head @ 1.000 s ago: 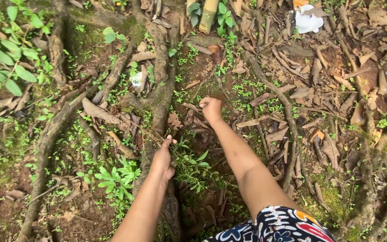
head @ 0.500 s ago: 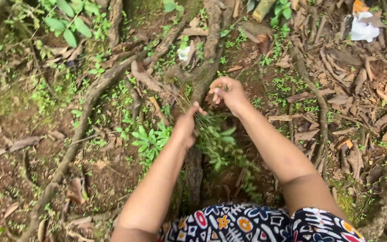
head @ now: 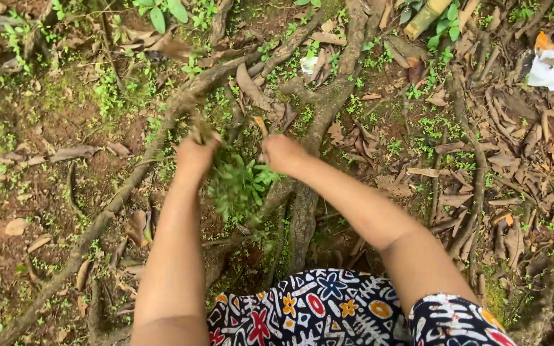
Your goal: Pulling weeds from the ground among tree roots and dead leaves
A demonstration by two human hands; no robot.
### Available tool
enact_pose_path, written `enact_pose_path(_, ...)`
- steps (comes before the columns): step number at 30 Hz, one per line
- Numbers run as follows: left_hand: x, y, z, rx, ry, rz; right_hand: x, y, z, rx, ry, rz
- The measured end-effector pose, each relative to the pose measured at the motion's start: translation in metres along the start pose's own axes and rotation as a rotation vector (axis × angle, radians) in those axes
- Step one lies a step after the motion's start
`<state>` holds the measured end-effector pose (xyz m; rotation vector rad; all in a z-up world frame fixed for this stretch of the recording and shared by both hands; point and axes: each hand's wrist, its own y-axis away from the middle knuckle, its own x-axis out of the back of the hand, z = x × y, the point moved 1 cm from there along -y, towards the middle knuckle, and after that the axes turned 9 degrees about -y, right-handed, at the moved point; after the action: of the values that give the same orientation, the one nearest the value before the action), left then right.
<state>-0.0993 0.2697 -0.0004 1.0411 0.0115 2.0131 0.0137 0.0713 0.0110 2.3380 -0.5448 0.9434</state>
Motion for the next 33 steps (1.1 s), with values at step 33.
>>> enact_pose_path(33, -0.107, 0.009, -0.067, -0.116, -0.621, -0.49, -0.116, -0.049, 0.048, -0.214, 0.784, -0.054)
